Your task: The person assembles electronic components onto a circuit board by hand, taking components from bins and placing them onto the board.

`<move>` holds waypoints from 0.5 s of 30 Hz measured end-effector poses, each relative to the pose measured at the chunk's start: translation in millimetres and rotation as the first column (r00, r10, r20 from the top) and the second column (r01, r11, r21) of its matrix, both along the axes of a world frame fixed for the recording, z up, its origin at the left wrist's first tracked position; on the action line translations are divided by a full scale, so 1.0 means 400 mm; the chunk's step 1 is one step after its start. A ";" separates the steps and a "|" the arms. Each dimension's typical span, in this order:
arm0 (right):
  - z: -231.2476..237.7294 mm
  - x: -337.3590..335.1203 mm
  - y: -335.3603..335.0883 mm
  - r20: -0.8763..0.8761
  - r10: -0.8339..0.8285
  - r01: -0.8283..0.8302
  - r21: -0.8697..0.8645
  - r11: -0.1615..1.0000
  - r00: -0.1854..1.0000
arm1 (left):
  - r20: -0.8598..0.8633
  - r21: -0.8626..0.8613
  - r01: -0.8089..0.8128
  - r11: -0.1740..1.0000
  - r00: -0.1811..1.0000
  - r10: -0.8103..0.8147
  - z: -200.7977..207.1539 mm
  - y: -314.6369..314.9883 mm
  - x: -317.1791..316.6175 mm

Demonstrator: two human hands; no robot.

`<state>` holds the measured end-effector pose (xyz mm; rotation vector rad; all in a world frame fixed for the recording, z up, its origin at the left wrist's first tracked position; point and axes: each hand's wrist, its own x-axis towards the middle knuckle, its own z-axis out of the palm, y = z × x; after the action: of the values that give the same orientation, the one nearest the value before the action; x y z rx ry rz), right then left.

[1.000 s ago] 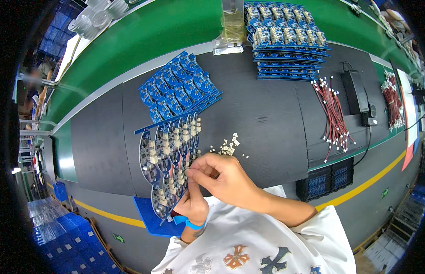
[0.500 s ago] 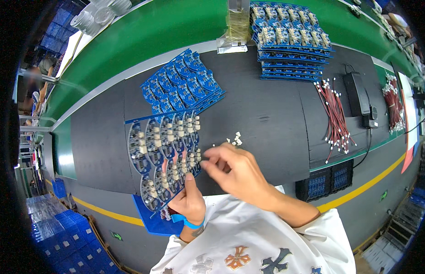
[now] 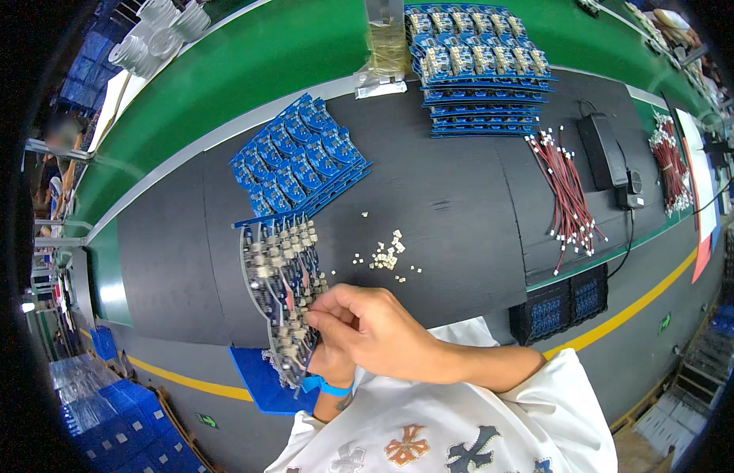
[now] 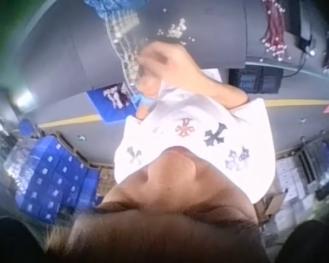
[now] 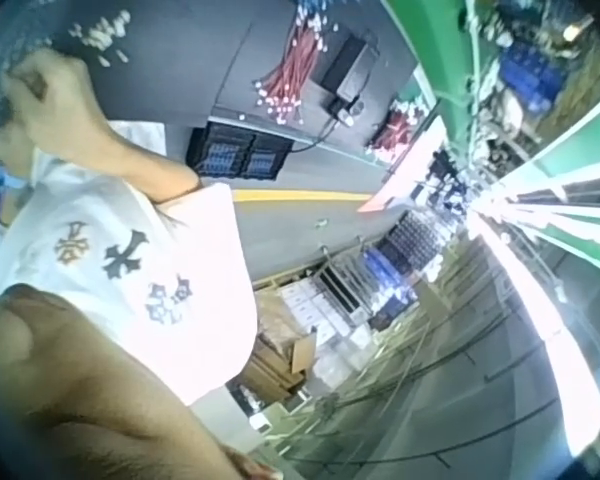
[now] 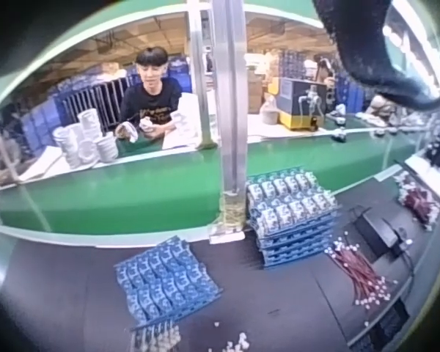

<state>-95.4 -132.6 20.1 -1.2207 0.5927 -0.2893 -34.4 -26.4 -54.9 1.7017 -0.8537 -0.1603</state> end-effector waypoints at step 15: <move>0.004 0.013 -0.015 0.225 0.057 -0.019 -0.169 0.985 0.973 | -0.524 -0.702 -0.101 0.705 0.743 -0.416 -0.043 -0.040 -0.018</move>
<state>-90.2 -138.5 21.7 -1.3356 0.3497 -0.4475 -41.6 -42.5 -72.0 0.7273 -0.4256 -0.4738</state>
